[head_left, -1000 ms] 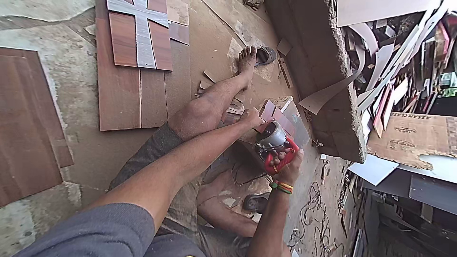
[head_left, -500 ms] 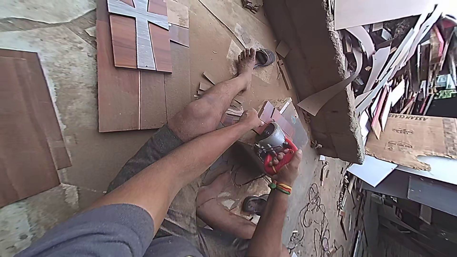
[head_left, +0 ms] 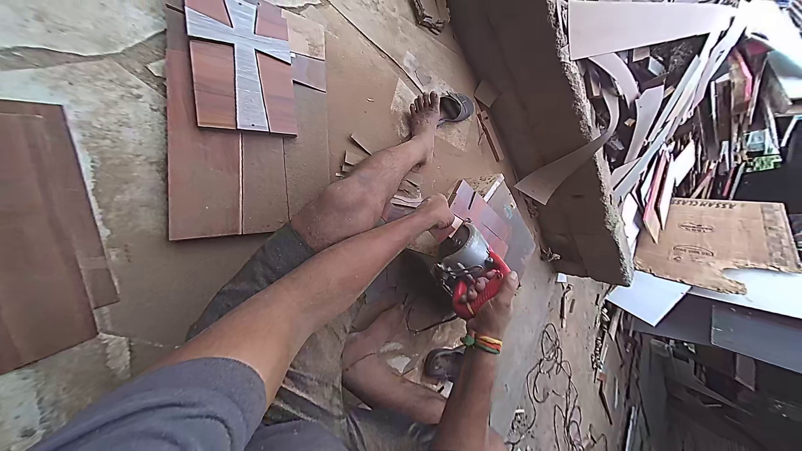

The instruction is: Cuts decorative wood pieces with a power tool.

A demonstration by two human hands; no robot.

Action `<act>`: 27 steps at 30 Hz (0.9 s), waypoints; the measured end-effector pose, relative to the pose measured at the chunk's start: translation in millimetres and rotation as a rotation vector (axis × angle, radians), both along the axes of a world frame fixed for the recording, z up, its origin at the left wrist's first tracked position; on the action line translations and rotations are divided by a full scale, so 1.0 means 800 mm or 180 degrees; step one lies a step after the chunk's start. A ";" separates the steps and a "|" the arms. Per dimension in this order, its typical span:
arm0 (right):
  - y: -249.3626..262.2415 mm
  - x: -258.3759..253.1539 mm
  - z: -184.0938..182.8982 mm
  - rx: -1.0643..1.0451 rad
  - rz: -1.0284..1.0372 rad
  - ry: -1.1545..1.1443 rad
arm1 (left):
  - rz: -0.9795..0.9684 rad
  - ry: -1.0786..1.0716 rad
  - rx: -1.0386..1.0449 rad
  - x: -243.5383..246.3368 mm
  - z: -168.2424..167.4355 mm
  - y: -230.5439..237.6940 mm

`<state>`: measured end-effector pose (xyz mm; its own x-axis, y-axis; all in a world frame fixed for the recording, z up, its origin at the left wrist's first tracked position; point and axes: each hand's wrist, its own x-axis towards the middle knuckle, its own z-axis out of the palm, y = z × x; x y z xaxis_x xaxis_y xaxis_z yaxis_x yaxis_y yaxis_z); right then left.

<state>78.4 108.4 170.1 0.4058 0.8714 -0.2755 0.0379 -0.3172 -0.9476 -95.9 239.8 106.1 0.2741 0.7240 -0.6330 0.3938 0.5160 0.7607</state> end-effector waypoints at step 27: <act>-0.132 0.032 0.072 0.0021 0.0151 0.0243 | 0.0162 -0.0144 0.0009 0.010 -0.038 0.015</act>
<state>103.6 3.2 227.4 0.3421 0.8911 -0.2983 -0.0197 -0.3106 -0.9503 -87.8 252.1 75.5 0.2652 0.7395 -0.6187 0.3322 0.5322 0.7787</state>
